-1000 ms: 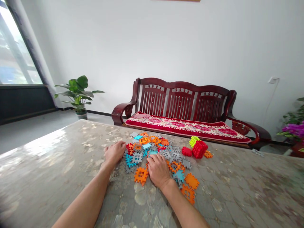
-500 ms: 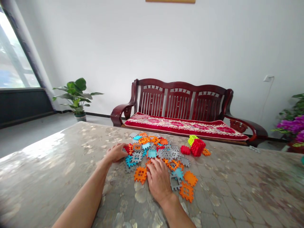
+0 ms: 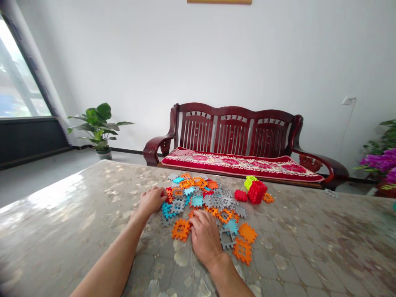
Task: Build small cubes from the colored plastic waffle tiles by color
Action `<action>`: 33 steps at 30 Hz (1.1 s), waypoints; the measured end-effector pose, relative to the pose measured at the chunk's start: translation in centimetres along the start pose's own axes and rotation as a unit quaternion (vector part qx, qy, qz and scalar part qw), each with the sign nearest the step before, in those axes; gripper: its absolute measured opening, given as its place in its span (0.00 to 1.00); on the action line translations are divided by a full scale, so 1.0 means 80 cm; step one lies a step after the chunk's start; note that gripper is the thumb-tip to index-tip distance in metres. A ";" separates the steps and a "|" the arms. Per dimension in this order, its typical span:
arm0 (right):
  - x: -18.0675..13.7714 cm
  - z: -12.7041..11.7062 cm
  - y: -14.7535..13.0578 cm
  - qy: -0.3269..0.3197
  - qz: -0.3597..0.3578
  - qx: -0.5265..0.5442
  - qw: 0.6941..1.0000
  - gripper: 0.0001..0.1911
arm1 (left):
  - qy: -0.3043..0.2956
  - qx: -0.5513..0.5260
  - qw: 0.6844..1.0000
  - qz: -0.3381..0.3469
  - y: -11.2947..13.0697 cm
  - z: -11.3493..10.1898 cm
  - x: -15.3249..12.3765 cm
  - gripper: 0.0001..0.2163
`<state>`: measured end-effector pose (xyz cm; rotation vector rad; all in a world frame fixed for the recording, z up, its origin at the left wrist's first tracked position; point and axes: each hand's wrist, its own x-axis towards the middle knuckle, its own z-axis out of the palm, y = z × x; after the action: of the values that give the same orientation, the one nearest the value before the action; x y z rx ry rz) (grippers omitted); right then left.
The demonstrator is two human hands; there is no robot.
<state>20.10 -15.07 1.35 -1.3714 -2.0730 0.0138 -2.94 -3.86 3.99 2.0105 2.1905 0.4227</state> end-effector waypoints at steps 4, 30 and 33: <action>-0.001 0.002 0.001 -0.002 0.000 0.007 1.000 0.15 | 0.020 -0.017 0.999 -0.023 0.004 -0.001 -0.002 0.12; 0.000 0.005 0.003 -0.001 -0.010 -0.005 1.000 0.16 | 0.026 -0.228 0.969 0.093 -0.011 0.008 0.025 0.11; 0.000 0.006 0.003 -0.003 -0.012 -0.019 1.000 0.16 | 0.026 -0.092 0.993 0.075 -0.012 -0.005 0.018 0.11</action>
<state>20.07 -14.80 0.92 -1.3709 -2.1047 -0.0314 -4.07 -2.55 4.19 2.0893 1.9537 0.6770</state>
